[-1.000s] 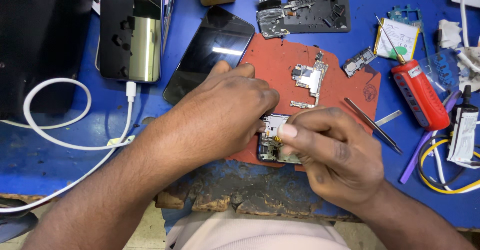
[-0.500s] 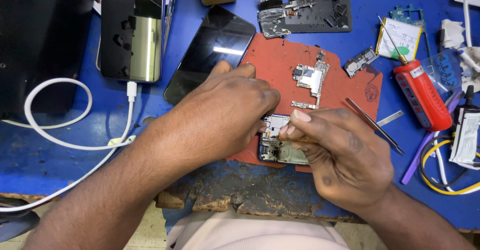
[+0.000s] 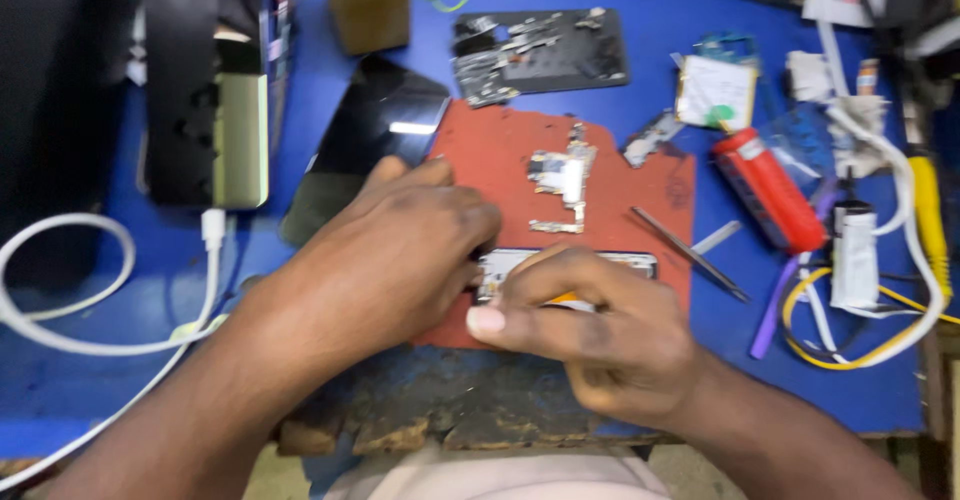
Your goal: The person uses a small screwdriver and tweezers to remove and reposition components inside a disassembled smartphone. They detach a small circuit board, place it on the work surface, then reinsert it into the phone chassis and press it into place.
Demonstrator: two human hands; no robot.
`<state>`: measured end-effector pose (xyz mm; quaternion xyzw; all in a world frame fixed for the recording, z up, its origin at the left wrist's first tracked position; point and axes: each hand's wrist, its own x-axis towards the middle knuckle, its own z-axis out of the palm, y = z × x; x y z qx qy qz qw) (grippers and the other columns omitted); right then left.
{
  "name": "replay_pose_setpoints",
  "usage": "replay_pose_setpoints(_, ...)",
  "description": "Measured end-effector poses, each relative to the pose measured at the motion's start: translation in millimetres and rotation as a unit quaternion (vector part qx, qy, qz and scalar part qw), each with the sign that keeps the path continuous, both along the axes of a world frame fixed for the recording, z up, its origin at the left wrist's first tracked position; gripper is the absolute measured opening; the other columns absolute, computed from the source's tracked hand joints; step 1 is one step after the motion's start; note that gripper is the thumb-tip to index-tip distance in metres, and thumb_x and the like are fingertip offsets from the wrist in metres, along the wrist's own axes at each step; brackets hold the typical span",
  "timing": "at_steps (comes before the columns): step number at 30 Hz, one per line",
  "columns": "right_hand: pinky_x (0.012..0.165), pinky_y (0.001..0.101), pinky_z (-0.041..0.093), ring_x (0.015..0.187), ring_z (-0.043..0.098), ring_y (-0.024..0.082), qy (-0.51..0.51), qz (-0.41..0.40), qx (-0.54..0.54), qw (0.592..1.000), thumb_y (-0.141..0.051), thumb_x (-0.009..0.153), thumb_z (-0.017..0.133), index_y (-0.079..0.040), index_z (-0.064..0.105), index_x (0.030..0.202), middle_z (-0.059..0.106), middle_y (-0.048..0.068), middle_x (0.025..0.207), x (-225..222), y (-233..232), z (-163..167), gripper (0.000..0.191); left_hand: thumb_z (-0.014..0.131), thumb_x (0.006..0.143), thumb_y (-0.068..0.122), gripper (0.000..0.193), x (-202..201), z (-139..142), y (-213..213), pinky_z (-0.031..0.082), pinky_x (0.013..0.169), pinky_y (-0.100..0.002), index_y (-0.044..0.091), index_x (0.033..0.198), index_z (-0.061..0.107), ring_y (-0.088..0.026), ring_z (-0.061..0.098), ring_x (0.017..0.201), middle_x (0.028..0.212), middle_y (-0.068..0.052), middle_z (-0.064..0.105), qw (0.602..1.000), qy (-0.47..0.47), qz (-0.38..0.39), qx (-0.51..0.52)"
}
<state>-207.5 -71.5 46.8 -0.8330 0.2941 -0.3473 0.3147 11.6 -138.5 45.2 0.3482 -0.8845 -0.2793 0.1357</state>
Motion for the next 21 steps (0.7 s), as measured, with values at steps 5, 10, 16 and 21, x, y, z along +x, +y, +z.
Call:
replay_pose_setpoints(5,0.078,0.0276,0.062,0.09,0.069,0.017,-0.027,-0.037,0.041,0.998,0.021,0.091,0.065,-0.016,0.065,0.134,0.061,0.007,0.112,-2.9,4.5,4.3,0.056,0.07,0.077,0.014,0.006,-13.2,7.0,1.0,0.041,0.078,-0.046,0.009,0.08,0.07,-0.03,0.061,0.09,0.082,-0.008,0.073,1.0,-0.005,0.003,0.019)
replay_pose_setpoints(10,0.074,0.028,0.061,0.087,0.07,0.017,-0.027,-0.031,0.043,0.998,0.027,0.085,0.059,-0.011,0.062,0.131,0.063,0.009,0.108,-3.4,4.2,6.2,0.06,0.069,0.077,0.013,0.007,-14.3,7.4,2.0,0.041,0.077,-0.046,0.008,0.08,0.071,-0.03,0.062,0.09,0.083,-0.008,0.073,1.0,0.006,0.001,0.009)
replay_pose_setpoints(16,0.076,0.0251,0.063,0.094,0.072,0.017,-0.016,-0.039,0.011,0.999,0.026,0.083,0.061,-0.013,0.062,0.135,0.067,0.009,0.109,3.4,3.5,0.8,0.064,0.069,0.078,0.014,0.006,-4.2,3.1,4.2,0.041,0.078,-0.049,0.007,0.078,0.069,-0.032,0.06,0.093,0.083,-0.008,0.071,1.0,-0.02,-0.001,0.006)
replay_pose_setpoints(21,0.074,0.0273,0.059,0.093,0.071,0.018,0.035,-0.083,-0.058,0.994,0.024,0.079,0.068,-0.014,0.065,0.131,0.068,0.008,0.105,5.1,9.2,-7.7,0.064,0.07,0.078,0.014,0.008,0.4,1.0,5.1,0.041,0.079,-0.05,0.007,0.08,0.068,-0.031,0.06,0.094,0.083,-0.008,0.069,1.0,-0.031,-0.003,0.002)
